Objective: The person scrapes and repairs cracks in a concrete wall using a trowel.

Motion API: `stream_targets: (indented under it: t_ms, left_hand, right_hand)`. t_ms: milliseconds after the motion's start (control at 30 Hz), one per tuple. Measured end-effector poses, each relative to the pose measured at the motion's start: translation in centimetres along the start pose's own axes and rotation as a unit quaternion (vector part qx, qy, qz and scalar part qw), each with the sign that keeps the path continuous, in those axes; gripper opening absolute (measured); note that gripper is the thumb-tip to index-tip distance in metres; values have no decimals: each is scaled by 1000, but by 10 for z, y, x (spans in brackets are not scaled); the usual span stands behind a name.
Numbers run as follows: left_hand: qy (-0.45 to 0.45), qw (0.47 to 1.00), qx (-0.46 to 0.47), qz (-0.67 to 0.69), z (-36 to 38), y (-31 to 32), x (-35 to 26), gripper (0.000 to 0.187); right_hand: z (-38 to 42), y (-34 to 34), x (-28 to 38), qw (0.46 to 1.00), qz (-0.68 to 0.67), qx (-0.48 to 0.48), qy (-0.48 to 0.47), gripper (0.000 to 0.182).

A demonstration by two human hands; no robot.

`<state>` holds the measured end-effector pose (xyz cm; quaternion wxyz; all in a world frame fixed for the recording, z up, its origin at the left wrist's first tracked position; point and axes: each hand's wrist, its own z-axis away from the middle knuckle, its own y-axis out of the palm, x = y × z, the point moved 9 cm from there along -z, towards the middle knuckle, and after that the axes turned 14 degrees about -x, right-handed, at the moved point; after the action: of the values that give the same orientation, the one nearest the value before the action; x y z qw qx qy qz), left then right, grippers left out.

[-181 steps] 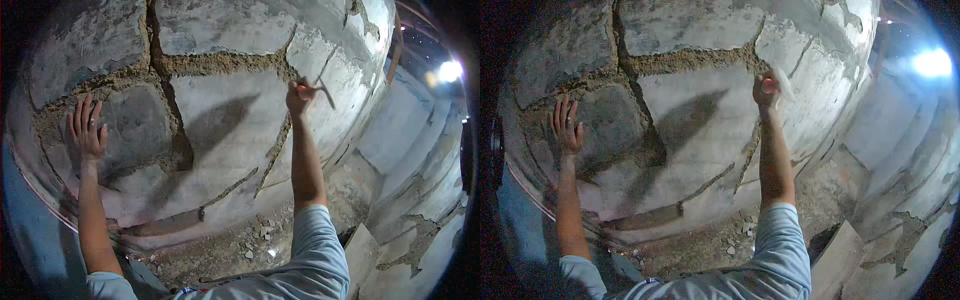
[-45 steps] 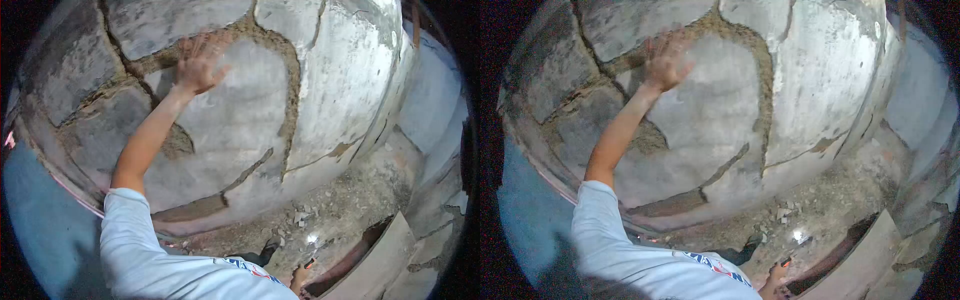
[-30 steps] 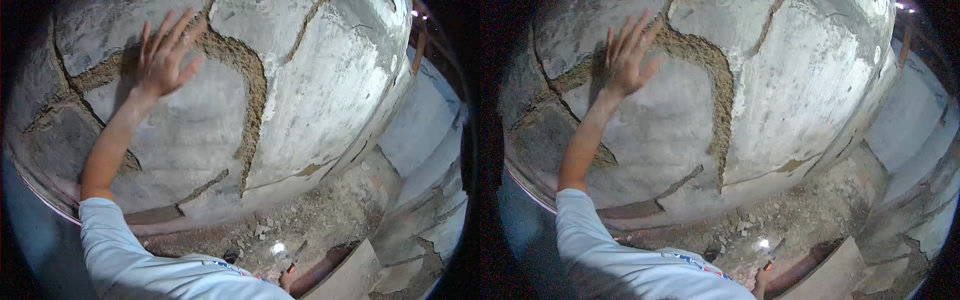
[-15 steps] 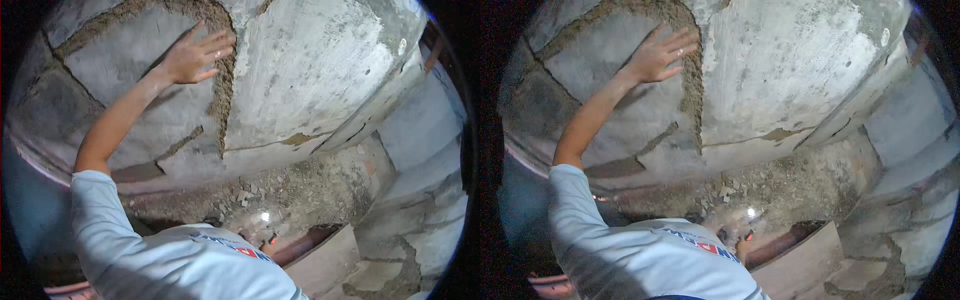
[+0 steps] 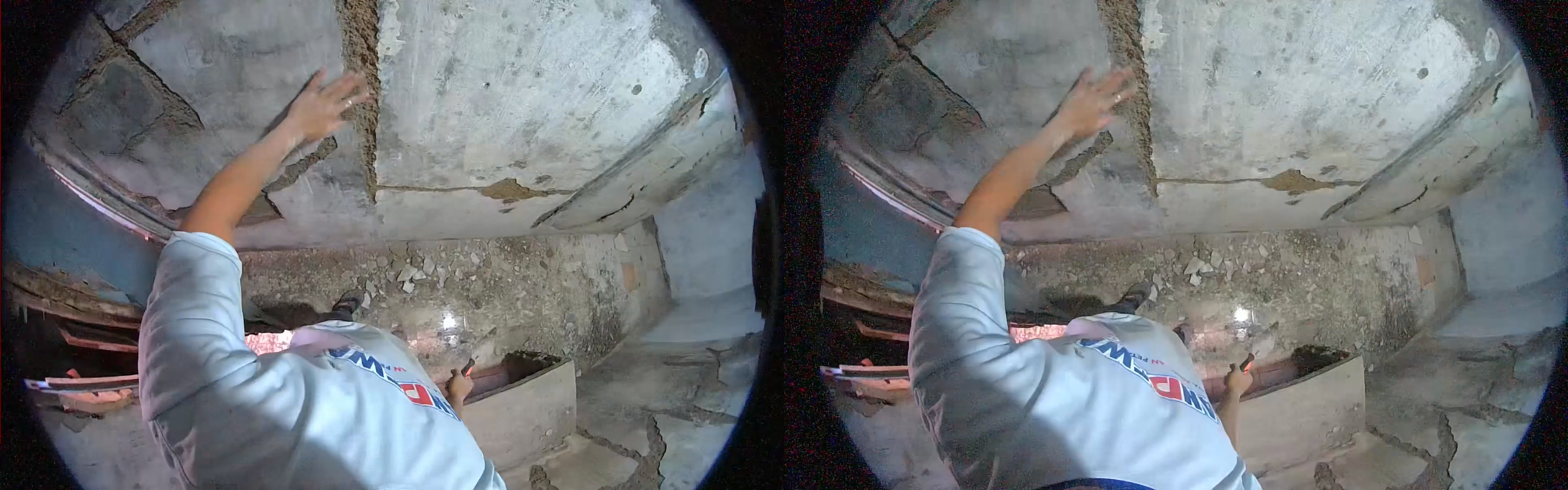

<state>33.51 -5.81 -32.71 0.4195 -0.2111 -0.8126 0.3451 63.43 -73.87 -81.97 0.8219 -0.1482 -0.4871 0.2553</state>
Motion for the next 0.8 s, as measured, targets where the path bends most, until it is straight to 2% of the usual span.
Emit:
stream_targets:
  t_ms: [33,133,167,267,300,367,400,433,467,533,567,600,667,700,733,800]
  left_hand:
    - [19,999,-28,3,3,-3,-8,90]
    - [-64,996,12,-63,18,3,-12,92]
    - [-15,980,-62,-189,31,42,-16,96]
    - [72,989,129,-19,70,72,-68,81]
    - [100,975,196,38,91,82,-87,65]
    - [43,926,329,182,139,107,-114,47]
    - [-43,881,389,266,166,120,-123,43]
    - [-140,854,338,371,182,124,-129,41]
    - [-235,807,279,465,203,127,-134,39]
    - [-343,784,298,422,266,141,-148,37]
    - [-373,784,273,414,286,134,-146,37]
    - [-402,783,245,407,306,128,-143,37]
    - [-410,799,119,423,316,98,-129,39]
    - [-422,825,145,347,315,99,-111,39]
    - [-429,846,169,269,300,87,-82,39]
    - [-508,784,99,343,261,48,-19,39]
  right_hand:
    - [-22,-1,-27,1000,18,4,-5,17]
    - [0,-14,-22,999,32,3,23,20]
    - [14,-18,-7,999,31,1,36,22]
    - [20,-12,2,996,89,30,-4,25]
    - [23,-11,5,994,97,43,-29,28]
    - [5,2,-12,992,101,35,-70,21]
    - [-1,6,-19,990,102,32,-91,20]
    - [12,8,-7,992,89,61,-59,34]
    - [25,9,11,996,56,62,-35,30]
    - [44,11,24,998,-13,60,16,32]
    - [26,29,-11,989,-70,109,67,29]
    - [26,32,-10,991,-68,112,34,29]
    - [22,41,-3,991,-64,114,-35,29]
    - [18,50,-11,993,-5,106,-47,31]
    - [12,61,-17,988,12,152,-24,30]
    - [6,89,-19,968,44,244,23,29]
